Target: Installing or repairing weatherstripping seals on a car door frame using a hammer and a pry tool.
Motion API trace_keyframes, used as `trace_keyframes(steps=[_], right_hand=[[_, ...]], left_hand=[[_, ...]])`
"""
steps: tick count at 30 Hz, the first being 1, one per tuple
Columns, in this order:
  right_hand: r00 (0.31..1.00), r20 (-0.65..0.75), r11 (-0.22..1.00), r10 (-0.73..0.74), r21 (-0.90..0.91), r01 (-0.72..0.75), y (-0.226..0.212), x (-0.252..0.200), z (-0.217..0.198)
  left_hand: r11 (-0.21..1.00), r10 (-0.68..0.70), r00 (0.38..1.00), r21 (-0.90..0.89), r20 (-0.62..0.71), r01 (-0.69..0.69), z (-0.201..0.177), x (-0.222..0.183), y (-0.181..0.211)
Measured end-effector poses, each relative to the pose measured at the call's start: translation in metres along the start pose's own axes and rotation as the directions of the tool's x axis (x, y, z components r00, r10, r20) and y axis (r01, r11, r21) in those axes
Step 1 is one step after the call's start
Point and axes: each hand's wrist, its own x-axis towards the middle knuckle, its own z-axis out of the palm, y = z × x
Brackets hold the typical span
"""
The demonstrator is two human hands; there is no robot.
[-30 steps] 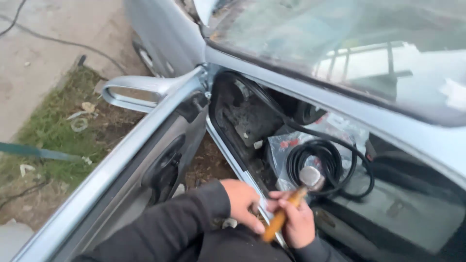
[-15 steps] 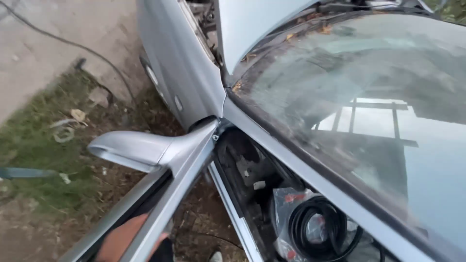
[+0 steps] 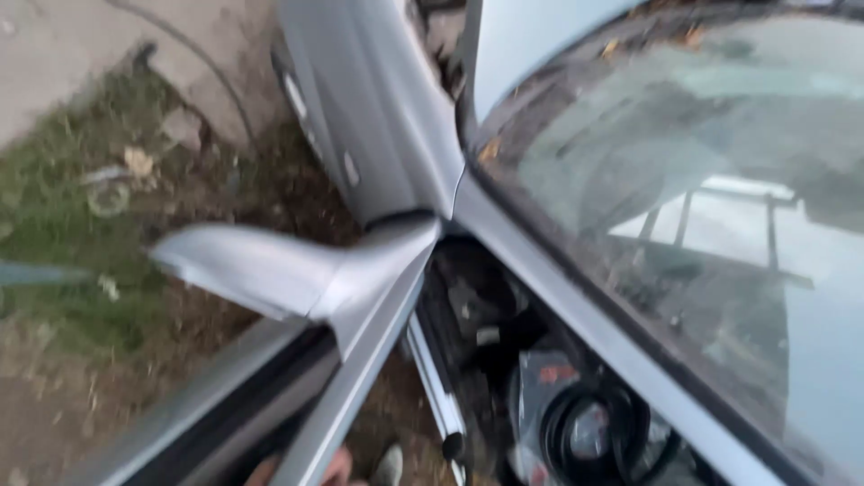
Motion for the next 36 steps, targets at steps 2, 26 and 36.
trace_keyframes(steps=[2, 26, 36], right_hand=[[0.999, 0.046, 0.988, 0.023, -0.153, -0.016, -0.059, -0.01, -0.02], [0.83, 0.523, 0.761, 0.196, 0.452, -0.465, -0.478, 0.187, -0.179], [0.832, 0.536, 0.99, 0.138, -0.096, -0.103, -0.511, 0.194, -0.173]], left_hand=[[0.994, -0.03, 0.997, -0.103, -0.067, 0.023, -0.047, 0.023, 0.096], [0.729, 0.08, 0.996, -0.684, 0.025, -0.042, -0.075, 0.003, 0.219], [0.759, 0.109, 0.993, -0.649, 0.053, -0.049, -0.123, -0.01, 0.262]])
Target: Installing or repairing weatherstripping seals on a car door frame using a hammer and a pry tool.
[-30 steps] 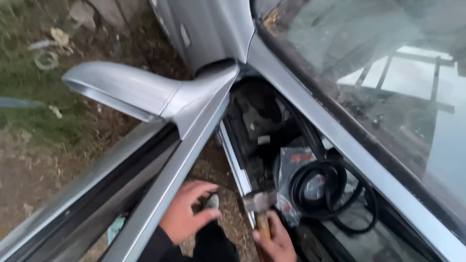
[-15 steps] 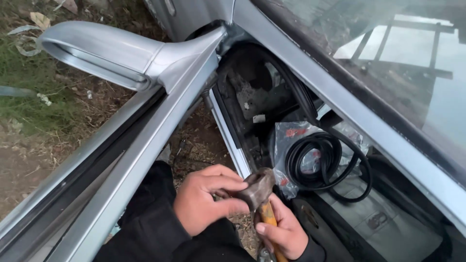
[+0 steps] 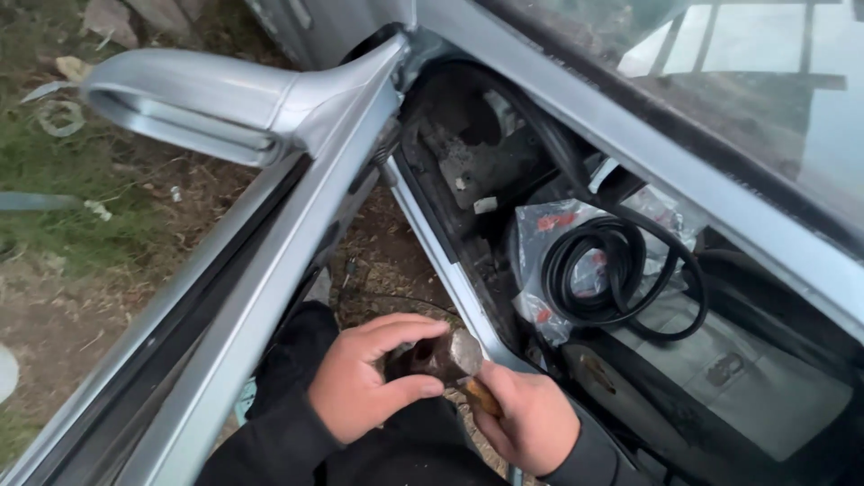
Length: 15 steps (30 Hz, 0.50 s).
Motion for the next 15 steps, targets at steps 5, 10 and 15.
trace_keyframes(steps=[5, 10, 15], right_hand=[[0.996, 0.048, 0.992, -0.07, -0.098, 0.074, -0.01, 0.003, 0.007], [0.988, 0.151, 0.998, 0.02, -0.06, -0.011, -0.013, 0.003, 0.021], [0.956, 0.264, 0.991, 0.13, -0.06, -0.118, 0.022, -0.002, 0.058]], left_hand=[[0.957, 0.073, 0.997, 0.281, -0.008, -0.068, -0.001, -0.013, 0.017], [0.515, 0.405, 0.853, 0.688, 0.33, -0.511, -0.005, -0.036, -0.01], [0.323, 0.427, 0.764, 0.707, 0.484, -0.629, -0.008, -0.065, -0.07]])
